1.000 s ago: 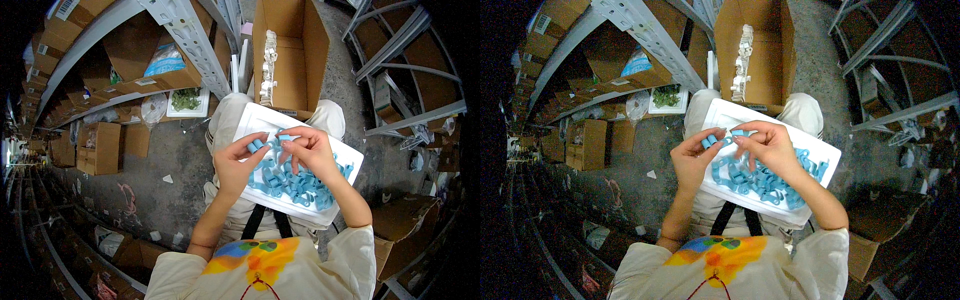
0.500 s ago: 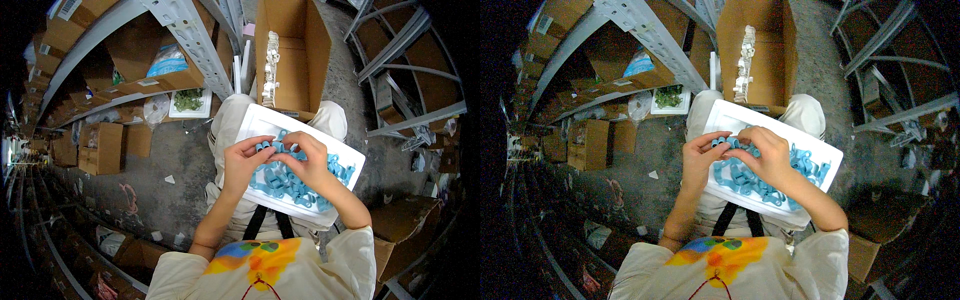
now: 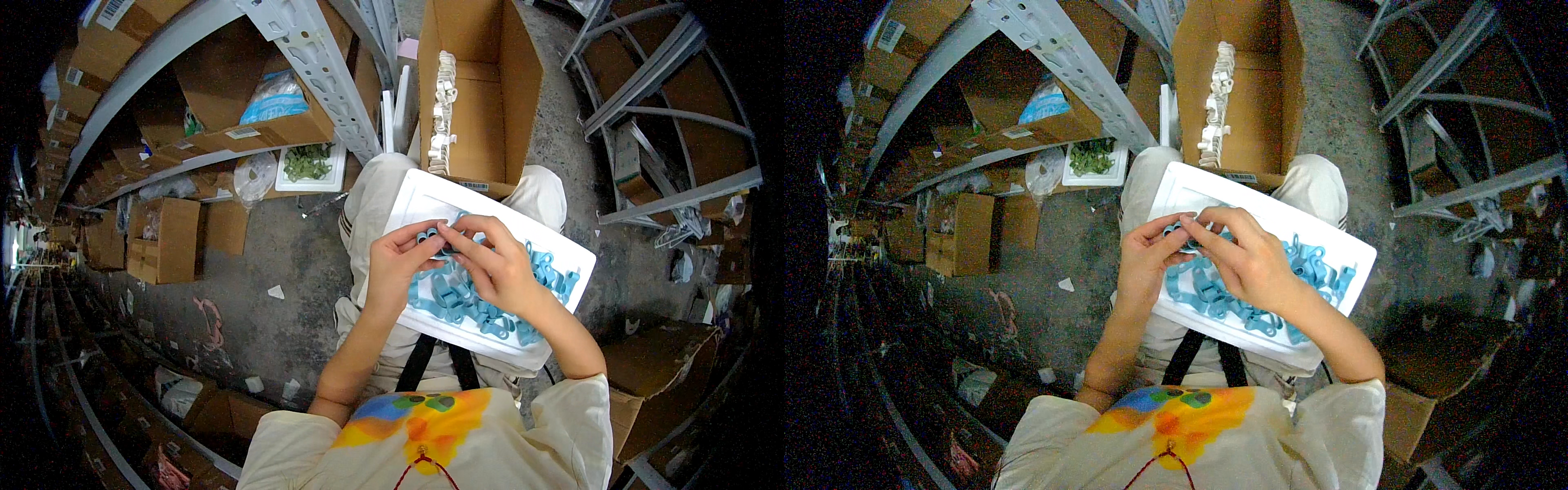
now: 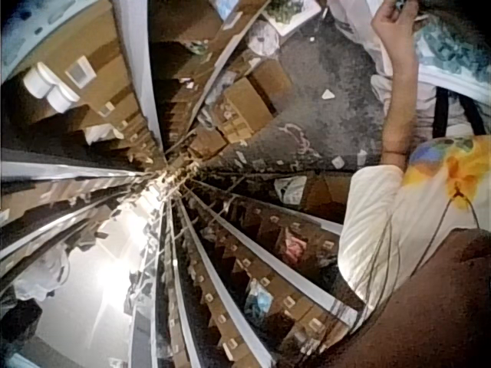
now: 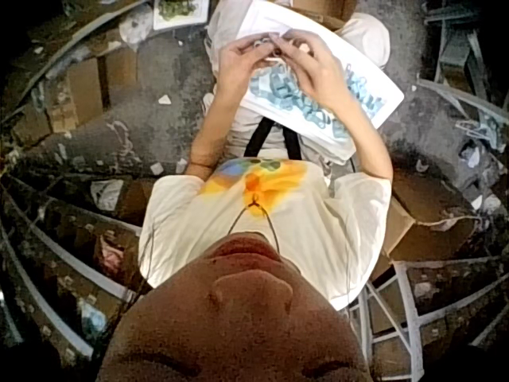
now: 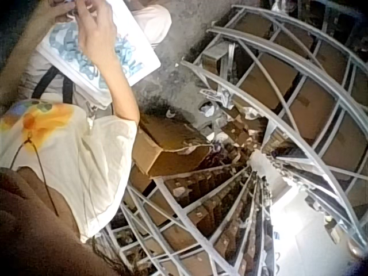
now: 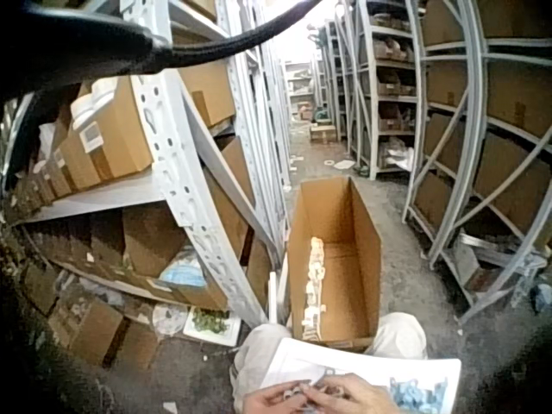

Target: The person sits on the floor and assembles small light-blue plastic clips by hand. They pick up individual pieces from a white tray, interlock them, and place the finished assemblies into a cardboard box.

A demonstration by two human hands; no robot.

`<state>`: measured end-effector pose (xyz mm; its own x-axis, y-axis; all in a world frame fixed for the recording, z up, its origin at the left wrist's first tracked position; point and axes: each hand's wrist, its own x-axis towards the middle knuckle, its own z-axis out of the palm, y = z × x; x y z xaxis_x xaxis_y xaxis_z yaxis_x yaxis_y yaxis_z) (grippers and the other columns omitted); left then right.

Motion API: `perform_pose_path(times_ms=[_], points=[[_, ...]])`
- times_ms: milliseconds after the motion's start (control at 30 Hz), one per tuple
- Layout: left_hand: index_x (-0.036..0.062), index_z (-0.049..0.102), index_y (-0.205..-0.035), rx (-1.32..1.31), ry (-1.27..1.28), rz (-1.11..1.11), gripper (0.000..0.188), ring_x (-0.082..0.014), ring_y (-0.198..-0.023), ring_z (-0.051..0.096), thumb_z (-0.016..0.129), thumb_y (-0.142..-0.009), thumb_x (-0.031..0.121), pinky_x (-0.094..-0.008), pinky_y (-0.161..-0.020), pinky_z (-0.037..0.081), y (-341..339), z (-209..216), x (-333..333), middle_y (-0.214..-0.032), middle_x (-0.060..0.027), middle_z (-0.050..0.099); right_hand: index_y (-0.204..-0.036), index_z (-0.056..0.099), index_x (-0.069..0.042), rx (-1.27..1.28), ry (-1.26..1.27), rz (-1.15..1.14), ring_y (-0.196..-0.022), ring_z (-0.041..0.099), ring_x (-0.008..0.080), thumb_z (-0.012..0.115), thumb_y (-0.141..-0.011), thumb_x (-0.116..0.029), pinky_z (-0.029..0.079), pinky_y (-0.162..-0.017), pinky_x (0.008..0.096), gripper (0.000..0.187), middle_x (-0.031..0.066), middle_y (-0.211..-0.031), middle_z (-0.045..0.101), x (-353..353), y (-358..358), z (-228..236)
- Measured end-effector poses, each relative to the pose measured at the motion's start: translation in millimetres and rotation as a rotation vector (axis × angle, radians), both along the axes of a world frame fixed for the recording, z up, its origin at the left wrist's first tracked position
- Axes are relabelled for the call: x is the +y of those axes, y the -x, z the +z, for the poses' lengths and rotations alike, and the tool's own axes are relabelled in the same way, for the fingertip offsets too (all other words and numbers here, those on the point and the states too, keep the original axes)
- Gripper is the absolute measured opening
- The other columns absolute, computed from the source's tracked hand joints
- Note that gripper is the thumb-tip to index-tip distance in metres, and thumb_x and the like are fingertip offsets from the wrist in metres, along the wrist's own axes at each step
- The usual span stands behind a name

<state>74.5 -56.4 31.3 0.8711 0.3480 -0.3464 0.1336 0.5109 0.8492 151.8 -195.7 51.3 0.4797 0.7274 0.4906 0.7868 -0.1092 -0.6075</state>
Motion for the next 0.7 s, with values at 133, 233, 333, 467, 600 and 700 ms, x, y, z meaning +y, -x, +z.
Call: perform_pose_path(times_ms=[133, 233, 333, 467, 600, 700], points=[[-0.0039, 0.056, -0.101, 0.000, 0.027, -0.026, 0.026, -0.0081, -0.068, 0.058, 0.059, -0.077, 0.005, -0.0183, -0.057, 0.050, 0.2, -0.3, 3.8, -0.082, -0.0072, 0.060, -0.107, 0.055, -0.007, -0.047, -0.049, 0.018, -0.077, 0.052, 0.0231, 0.060, -0.064, -0.002, 0.045, -0.065, 0.0298, 0.043, 0.0068, -0.089, 0.055, -0.8, -2.1, -2.3], [-0.0029, 0.057, -0.100, 0.003, 0.045, -0.049, 0.025, -0.0081, -0.068, 0.058, 0.059, -0.077, 0.006, -0.0181, -0.056, 0.050, -0.7, 2.1, 7.0, -0.082, -0.0071, 0.061, -0.107, 0.055, -0.007, -0.076, -0.051, 0.038, -0.078, 0.052, 0.0236, 0.060, -0.065, -0.002, 0.045, -0.066, 0.0301, 0.043, 0.0071, -0.089, 0.056, -2.4, -3.1, -7.9], [-0.0020, 0.057, -0.099, 0.009, -0.002, -0.064, 0.024, -0.0077, -0.065, 0.057, 0.059, -0.077, 0.007, -0.0180, -0.056, 0.050, 0.1, -0.2, 10.0, -0.083, -0.0074, 0.061, -0.104, 0.055, -0.007, -0.068, -0.042, 0.050, -0.079, 0.052, 0.0244, 0.062, -0.064, -0.004, 0.045, -0.067, 0.0312, 0.040, 0.0074, -0.089, 0.056, -2.2, -2.7, -6.0], [-0.0027, 0.057, -0.099, 0.024, -0.034, 0.006, 0.023, -0.0122, -0.070, 0.060, 0.057, -0.078, 0.008, -0.0184, -0.057, 0.049, 0.4, 1.3, 20.2, -0.087, -0.0102, 0.061, -0.096, 0.056, -0.005, 0.012, -0.089, -0.065, -0.080, 0.052, 0.0256, 0.065, -0.062, -0.007, 0.044, -0.070, 0.0340, 0.035, 0.0076, -0.090, 0.055, -5.5, -4.8, 1.4], [-0.0051, 0.053, -0.100, -0.015, -0.071, 0.093, 0.025, -0.0197, -0.080, 0.062, 0.054, -0.080, 0.009, -0.0200, -0.057, 0.051, 3.4, 3.7, 30.6, -0.091, -0.0160, 0.060, -0.083, 0.059, -0.004, -0.077, 0.138, -0.003, -0.094, 0.048, 0.0272, 0.066, -0.060, -0.012, 0.042, -0.076, 0.0360, 0.026, 0.0102, -0.099, 0.052, -12.5, -7.7, -4.9], [-0.0042, 0.054, -0.100, -0.028, -0.070, 0.120, 0.024, -0.0196, -0.081, 0.062, 0.054, -0.079, 0.007, -0.0200, -0.059, 0.050, 4.0, 3.1, 35.3, -0.093, -0.0154, 0.060, -0.080, 0.059, -0.003, -0.224, 0.230, 0.111, -0.101, 0.043, 0.0275, 0.062, -0.060, -0.013, 0.038, -0.083, 0.0382, 0.022, 0.0107, -0.100, 0.051, -4.9, 1.1, -16.3]])
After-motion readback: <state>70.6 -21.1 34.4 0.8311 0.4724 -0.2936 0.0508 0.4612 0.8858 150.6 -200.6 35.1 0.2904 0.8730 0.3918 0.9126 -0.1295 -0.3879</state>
